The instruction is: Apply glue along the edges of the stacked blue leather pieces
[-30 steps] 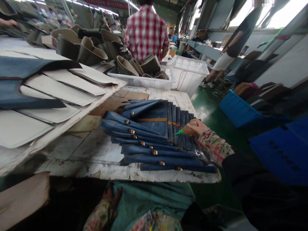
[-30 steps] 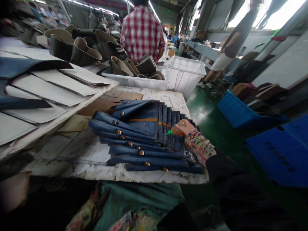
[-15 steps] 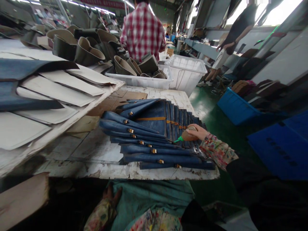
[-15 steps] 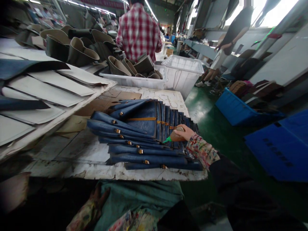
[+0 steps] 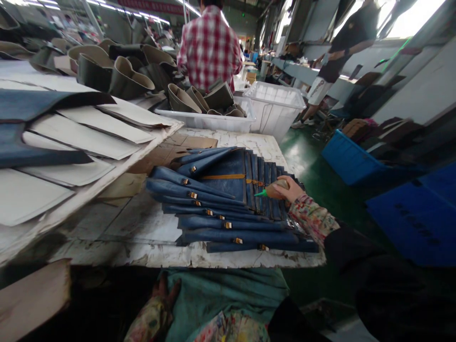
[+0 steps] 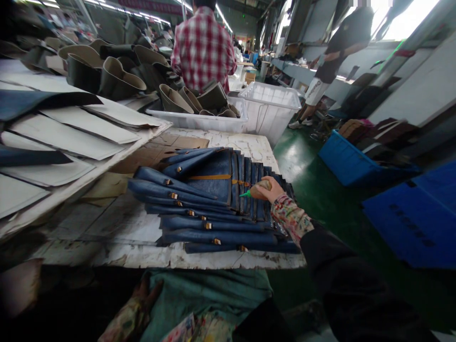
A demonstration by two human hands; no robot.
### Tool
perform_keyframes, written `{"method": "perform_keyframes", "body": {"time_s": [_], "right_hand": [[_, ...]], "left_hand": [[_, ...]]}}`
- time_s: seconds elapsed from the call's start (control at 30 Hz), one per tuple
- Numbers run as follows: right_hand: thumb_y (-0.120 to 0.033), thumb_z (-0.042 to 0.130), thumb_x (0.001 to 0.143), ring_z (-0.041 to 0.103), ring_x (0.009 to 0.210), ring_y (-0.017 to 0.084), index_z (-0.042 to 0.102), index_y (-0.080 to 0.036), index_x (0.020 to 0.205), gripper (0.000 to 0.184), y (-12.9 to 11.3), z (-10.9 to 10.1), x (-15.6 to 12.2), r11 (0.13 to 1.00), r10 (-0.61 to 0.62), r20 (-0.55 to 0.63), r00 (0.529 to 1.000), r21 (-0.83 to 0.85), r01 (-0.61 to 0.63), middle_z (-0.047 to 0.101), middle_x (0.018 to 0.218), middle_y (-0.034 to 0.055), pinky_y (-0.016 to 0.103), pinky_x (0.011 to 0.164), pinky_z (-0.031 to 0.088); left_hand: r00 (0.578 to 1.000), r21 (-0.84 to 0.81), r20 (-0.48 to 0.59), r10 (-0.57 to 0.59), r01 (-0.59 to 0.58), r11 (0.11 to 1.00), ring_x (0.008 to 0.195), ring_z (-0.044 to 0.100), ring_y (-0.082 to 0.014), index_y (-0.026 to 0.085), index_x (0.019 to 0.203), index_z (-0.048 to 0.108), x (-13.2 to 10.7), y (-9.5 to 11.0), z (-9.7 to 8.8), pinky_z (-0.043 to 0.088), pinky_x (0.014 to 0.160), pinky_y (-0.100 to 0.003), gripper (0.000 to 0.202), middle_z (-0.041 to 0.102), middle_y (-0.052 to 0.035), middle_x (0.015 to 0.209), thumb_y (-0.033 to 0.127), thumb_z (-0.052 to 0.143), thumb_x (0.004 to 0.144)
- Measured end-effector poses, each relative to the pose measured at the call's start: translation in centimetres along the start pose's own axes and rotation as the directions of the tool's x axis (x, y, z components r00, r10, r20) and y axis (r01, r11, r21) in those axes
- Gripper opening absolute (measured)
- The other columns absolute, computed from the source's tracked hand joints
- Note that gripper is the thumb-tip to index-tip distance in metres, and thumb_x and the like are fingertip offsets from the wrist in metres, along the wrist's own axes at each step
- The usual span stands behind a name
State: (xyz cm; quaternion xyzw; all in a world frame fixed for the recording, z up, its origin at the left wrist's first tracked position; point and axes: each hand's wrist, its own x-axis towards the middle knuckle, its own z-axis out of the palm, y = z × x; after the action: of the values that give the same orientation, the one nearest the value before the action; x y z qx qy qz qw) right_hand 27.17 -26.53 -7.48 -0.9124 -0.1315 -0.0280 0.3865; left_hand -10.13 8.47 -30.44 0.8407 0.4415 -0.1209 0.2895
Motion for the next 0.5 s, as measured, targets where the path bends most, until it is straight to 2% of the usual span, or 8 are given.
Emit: {"method": "perform_keyframes", "body": {"time_s": [0.07,0.13,0.27,0.33,0.4,0.5], "right_hand": [[-0.058,0.055,0.061,0.052,0.094,0.024,0.050,-0.018,0.101,0.056,-0.3,0.1,0.5,0.998,-0.055,-0.047,0.997,-0.020,0.055,0.054,0.100,0.0088,0.043,0.089,0.042],[-0.057,0.056,0.061,0.051,0.096,0.024,0.049,-0.018,0.102,0.057,-0.4,-0.1,0.6,0.997,-0.064,-0.032,0.997,-0.036,0.063,0.053,0.102,0.0093,0.043,0.091,0.041],[-0.056,0.058,0.061,0.053,0.094,0.023,0.051,-0.020,0.100,0.054,-0.4,-0.8,-0.1,0.999,-0.043,0.138,0.989,-0.024,0.047,0.055,0.100,0.0070,0.041,0.090,0.042],[-0.057,0.058,0.062,0.053,0.092,0.022,0.051,-0.020,0.100,0.053,-0.3,-0.9,-0.3,0.998,-0.048,0.177,0.983,-0.025,0.053,0.055,0.098,0.0061,0.041,0.088,0.043],[-0.057,0.058,0.063,0.054,0.092,0.023,0.051,-0.020,0.101,0.054,-0.1,-0.8,0.0,0.998,-0.057,0.153,0.987,-0.028,0.062,0.055,0.098,0.0062,0.041,0.088,0.043],[-0.057,0.057,0.064,0.052,0.097,0.024,0.050,-0.020,0.105,0.056,0.2,-0.1,1.3,0.994,-0.091,0.043,0.995,-0.054,0.093,0.053,0.104,0.0082,0.043,0.090,0.042]], "left_hand": [[1.000,0.003,0.002,-0.009,0.009,1.000,0.117,0.042,-0.0379,0.012,0.136,0.028,0.0,0.0,0.0,0.035,0.099,-0.042,0.078,0.036,-0.0208,0.128,0.062,0.031,0.076],[1.000,-0.003,0.003,-0.009,0.009,1.000,0.119,0.042,-0.0365,0.012,0.137,0.026,0.0,-0.1,0.1,0.035,0.100,-0.041,0.078,0.035,-0.0204,0.129,0.061,0.032,0.077],[1.000,-0.011,0.017,-0.019,0.019,1.000,0.119,0.041,-0.0350,0.014,0.138,0.024,0.2,-0.2,0.1,0.034,0.101,-0.040,0.078,0.036,-0.0192,0.130,0.062,0.033,0.077],[1.000,0.000,0.018,-0.024,0.024,1.000,0.119,0.041,-0.0355,0.014,0.138,0.026,0.1,-0.1,0.0,0.034,0.100,-0.040,0.078,0.036,-0.0184,0.130,0.062,0.033,0.076],[1.000,0.007,0.011,-0.011,0.011,1.000,0.118,0.042,-0.0354,0.013,0.137,0.027,0.0,0.2,-0.2,0.034,0.100,-0.040,0.077,0.036,-0.0187,0.129,0.061,0.032,0.077],[1.000,-0.003,-0.001,-0.003,0.003,1.000,0.118,0.043,-0.0359,0.011,0.137,0.028,-0.3,0.4,-0.3,0.034,0.100,-0.041,0.077,0.037,-0.0207,0.130,0.060,0.032,0.078]]}}
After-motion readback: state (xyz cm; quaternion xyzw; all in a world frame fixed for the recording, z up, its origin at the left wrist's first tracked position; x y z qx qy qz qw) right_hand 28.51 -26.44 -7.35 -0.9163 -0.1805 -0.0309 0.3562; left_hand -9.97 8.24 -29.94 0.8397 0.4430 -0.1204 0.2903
